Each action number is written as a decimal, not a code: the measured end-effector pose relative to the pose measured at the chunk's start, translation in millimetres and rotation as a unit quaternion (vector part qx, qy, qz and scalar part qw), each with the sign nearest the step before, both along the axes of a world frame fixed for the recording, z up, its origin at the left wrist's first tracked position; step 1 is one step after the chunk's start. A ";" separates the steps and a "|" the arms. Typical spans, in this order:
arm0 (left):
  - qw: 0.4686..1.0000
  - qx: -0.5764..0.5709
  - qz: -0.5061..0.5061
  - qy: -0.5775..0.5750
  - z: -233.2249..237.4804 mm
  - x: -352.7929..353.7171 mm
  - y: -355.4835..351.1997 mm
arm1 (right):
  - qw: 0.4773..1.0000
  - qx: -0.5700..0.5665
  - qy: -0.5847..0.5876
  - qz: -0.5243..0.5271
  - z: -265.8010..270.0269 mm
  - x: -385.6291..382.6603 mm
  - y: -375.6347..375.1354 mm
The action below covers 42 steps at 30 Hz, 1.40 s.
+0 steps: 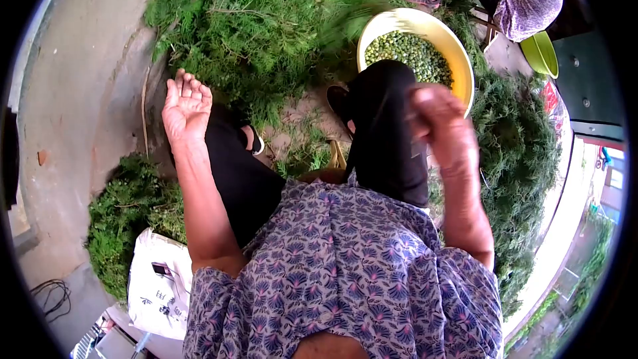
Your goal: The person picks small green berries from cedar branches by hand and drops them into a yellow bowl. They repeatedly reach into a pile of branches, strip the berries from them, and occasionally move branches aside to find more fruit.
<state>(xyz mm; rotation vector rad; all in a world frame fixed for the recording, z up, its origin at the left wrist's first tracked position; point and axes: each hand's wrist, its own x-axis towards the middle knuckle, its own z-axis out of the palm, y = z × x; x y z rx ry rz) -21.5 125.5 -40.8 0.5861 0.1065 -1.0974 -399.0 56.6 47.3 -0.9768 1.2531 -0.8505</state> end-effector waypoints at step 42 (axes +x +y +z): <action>1.000 -0.010 0.010 0.019 15.5 56.0 -38.5 | 0.995 -0.006 -0.085 -0.058 -120.9 164.3 -69.9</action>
